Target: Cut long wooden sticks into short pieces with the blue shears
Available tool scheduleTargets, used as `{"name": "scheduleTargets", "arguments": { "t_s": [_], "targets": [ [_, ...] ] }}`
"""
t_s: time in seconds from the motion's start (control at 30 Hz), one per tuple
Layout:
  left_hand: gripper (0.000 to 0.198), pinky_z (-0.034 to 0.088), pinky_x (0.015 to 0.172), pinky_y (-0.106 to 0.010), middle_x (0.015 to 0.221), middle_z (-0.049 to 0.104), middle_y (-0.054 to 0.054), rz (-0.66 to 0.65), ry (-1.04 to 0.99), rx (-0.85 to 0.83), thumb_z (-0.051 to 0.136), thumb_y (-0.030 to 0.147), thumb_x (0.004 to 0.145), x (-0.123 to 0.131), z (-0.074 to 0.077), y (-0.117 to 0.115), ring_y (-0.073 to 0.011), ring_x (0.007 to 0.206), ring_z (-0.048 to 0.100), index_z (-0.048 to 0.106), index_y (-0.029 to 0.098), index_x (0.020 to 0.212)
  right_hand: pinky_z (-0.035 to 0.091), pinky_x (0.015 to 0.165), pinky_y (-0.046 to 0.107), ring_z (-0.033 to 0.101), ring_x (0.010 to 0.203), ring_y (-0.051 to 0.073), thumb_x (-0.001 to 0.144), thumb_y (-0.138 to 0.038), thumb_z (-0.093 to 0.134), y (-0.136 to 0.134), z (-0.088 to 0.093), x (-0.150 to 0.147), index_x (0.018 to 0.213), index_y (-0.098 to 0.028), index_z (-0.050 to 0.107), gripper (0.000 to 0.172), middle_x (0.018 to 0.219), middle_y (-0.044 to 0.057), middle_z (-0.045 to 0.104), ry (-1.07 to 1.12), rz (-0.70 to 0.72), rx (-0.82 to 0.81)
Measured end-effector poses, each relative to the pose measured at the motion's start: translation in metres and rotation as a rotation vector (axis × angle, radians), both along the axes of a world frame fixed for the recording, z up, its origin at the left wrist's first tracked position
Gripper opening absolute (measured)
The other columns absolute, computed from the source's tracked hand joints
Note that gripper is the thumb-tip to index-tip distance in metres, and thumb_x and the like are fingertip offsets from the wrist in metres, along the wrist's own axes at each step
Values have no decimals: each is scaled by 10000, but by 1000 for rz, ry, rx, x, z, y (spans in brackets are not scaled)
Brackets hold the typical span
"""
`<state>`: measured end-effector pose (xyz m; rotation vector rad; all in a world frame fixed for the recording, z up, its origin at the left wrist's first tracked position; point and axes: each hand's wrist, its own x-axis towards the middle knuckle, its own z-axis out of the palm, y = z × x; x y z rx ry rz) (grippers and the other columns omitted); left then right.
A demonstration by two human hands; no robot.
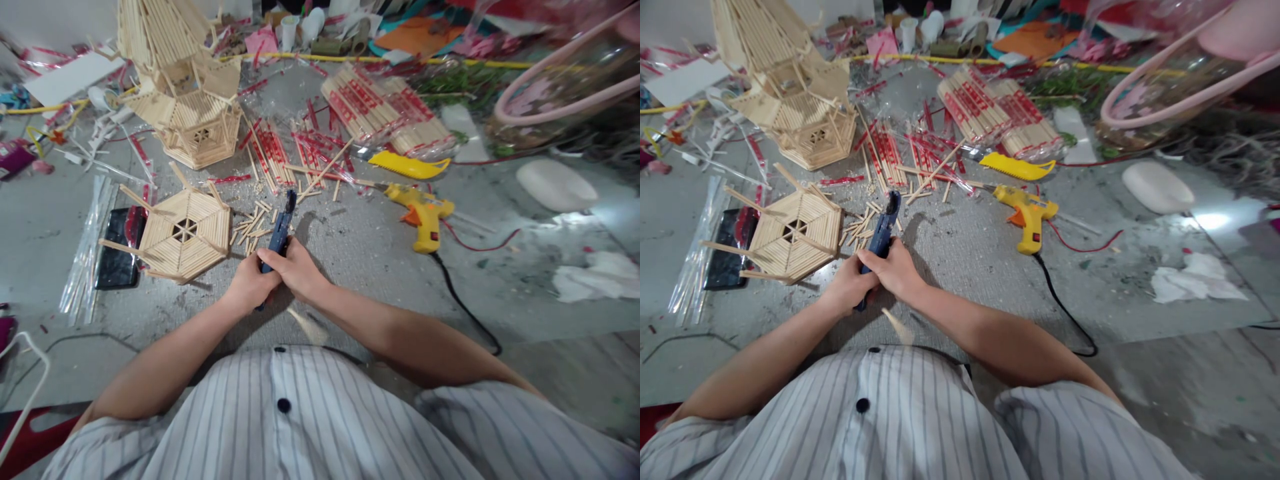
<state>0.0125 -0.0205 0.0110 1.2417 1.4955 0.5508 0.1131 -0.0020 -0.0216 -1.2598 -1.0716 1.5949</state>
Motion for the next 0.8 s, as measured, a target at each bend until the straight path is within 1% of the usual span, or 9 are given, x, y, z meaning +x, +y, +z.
{"name": "scheduleTargets", "arguments": {
  "t_s": [0.1, 0.23, 0.37, 0.5, 0.57, 0.63, 0.67, 0.73, 0.8],
  "targets": [
    [112, 307, 336, -194, 365, 427, 62, -15, 0, -4, 512, 240, 659, 0, 1, 1, -80, 316, 412, 444, 182, 590, 509, 709, 349, 609, 783, 181, 646, -465, 646, 1, 1, 0, 893, -189, 515, 393, 828, 32, 634, -3, -34, -12],
    [87, 313, 349, -198, 397, 443, 61, 9, -23, -39, 524, 224, 633, 1, 4, 2, -77, 335, 415, 452, 181, 612, 497, 768, 341, 602, 823, 169, 634, -447, 668, 1, 3, -3, 909, -186, 494, 417, 878, 34, 624, 66, -51, -1],
    [89, 333, 373, -217, 430, 447, 57, 54, -157, -115, 516, 230, 625, -1, 8, 0, -93, 370, 440, 442, 185, 648, 491, 703, 309, 587, 766, 156, 640, -536, 660, 4, 9, 5, 891, -192, 455, 473, 823, 19, 588, 61, 64, 28],
    [201, 373, 472, -212, 561, 510, 50, 41, -234, -41, 571, 250, 612, -9, 18, 0, -85, 484, 482, 473, 171, 769, 419, 536, 275, 548, 583, 132, 763, -651, 431, 14, 26, 29, 845, -202, 484, 460, 689, 3, 567, -172, 251, 122],
    [223, 375, 514, -207, 619, 515, 45, 43, -180, 64, 592, 247, 601, -14, 23, 2, -77, 535, 476, 481, 164, 775, 380, 534, 263, 534, 568, 123, 772, -590, 480, 14, 39, 40, 785, -193, 521, 399, 673, 6, 579, -451, 246, 259],
    [216, 382, 546, -205, 663, 512, 38, 63, -136, 163, 597, 234, 600, -19, 27, 4, -73, 572, 470, 489, 160, 773, 355, 555, 257, 541, 596, 127, 796, -483, 511, 9, 53, 44, 748, -187, 563, 304, 647, 3, 593, -663, 400, 391],
    [213, 390, 561, -206, 682, 512, 36, 77, -131, 197, 594, 227, 605, -21, 28, 5, -73, 586, 473, 492, 160, 779, 345, 556, 255, 553, 610, 131, 815, -431, 502, 5, 58, 43, 759, -182, 582, 267, 661, 10, 611, -724, 549, 440],
    [210, 409, 590, -213, 716, 516, 28, 99, -147, 240, 589, 220, 620, -25, 29, 7, -76, 609, 489, 496, 162, 799, 330, 553, 262, 587, 665, 167, 798, -443, 529, -6, 66, 37, 783, -170, 613, 285, 723, 45, 650, -846, 884, 527],
    [218, 422, 602, -217, 744, 519, 22, 123, -170, 279, 591, 223, 628, -27, 30, 8, -79, 623, 502, 491, 166, 814, 328, 553, 266, 609, 721, 196, 787, -471, 537, -16, 69, 28, 821, -166, 628, 321, 791, 71, 671, -910, 1117, 594]
  ]
}}
